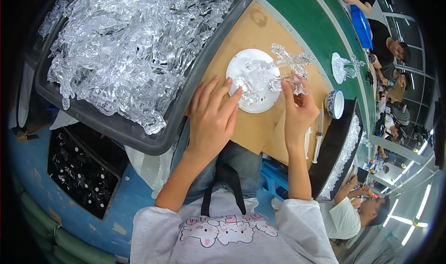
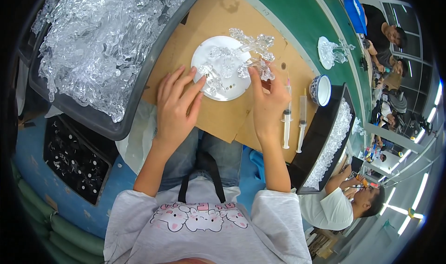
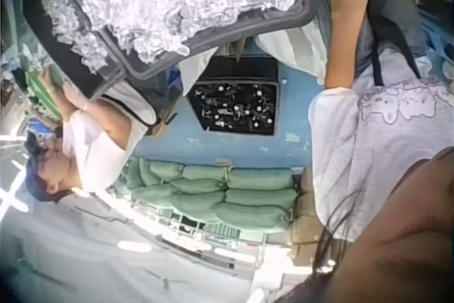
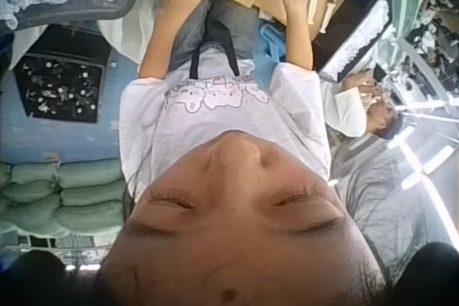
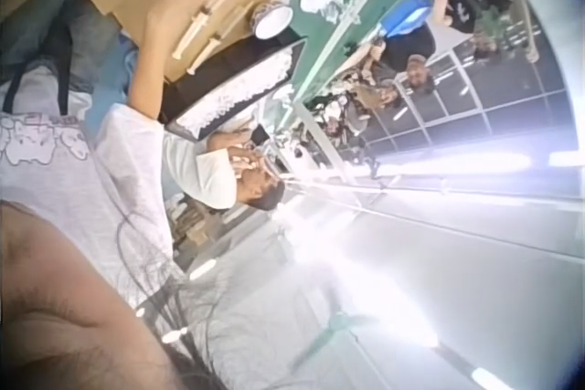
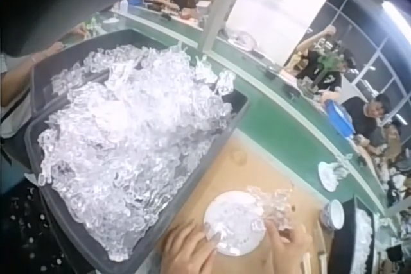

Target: Assembling plastic decorative crosses and snowflakes onto circular bases using a glue syringe.

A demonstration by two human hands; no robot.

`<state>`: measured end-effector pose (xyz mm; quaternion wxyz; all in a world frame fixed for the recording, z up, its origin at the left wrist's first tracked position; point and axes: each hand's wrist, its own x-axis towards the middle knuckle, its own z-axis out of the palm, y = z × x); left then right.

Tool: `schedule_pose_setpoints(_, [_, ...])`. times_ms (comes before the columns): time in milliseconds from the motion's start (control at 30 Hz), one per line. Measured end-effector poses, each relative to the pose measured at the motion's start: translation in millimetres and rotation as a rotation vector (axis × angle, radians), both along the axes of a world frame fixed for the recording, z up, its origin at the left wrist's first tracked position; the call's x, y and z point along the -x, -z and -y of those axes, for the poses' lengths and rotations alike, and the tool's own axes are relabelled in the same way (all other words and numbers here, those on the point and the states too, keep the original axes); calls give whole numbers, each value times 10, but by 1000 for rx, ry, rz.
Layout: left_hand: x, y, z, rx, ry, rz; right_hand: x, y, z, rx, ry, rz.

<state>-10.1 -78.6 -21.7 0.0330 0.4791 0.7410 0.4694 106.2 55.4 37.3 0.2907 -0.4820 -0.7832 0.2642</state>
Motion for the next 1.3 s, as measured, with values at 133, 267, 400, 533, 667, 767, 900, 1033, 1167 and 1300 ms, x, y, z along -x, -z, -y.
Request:
schedule_pose_setpoints(133, [-3, -27, -12, 2, 0, -4, 49, -62, 42, -119, -68, 55])
schedule_pose_setpoints(267, [-13, -16, -1, 7, -8, -18, 95, -61, 97, -216, -130, 82])
schedule_pose_setpoints(400, [-32, -41, -4, 17, -7, -51, 2, -5, 63, -319, -151, 243])
schedule_pose_setpoints(533, [-46, -11, -6, 16, -10, -63, -50, 9, -2, -43, -33, 83])
schedule_pose_setpoints(667, [-34, 25, 10, 16, 3, -85, 17, -17, 51, -105, -73, 93])
schedule_pose_setpoints(767, [-33, 2, 6, 24, 6, -80, -10, 13, 23, -188, -102, 173])
schedule_pose_setpoints(900, [-42, 11, 1, 39, -4, -92, 44, -1, 49, -318, -159, 271])
schedule_pose_setpoints(1033, [-46, 4, 0, 40, 0, -100, 41, 11, 44, 7, -47, 93])
schedule_pose_setpoints(1167, [-45, 3, -6, 39, 2, -104, -70, 169, 2, -209, -131, 130])
schedule_pose_setpoints(1300, [-30, 16, 19, 46, 4, -104, -6, 82, 52, -81, -108, 97])
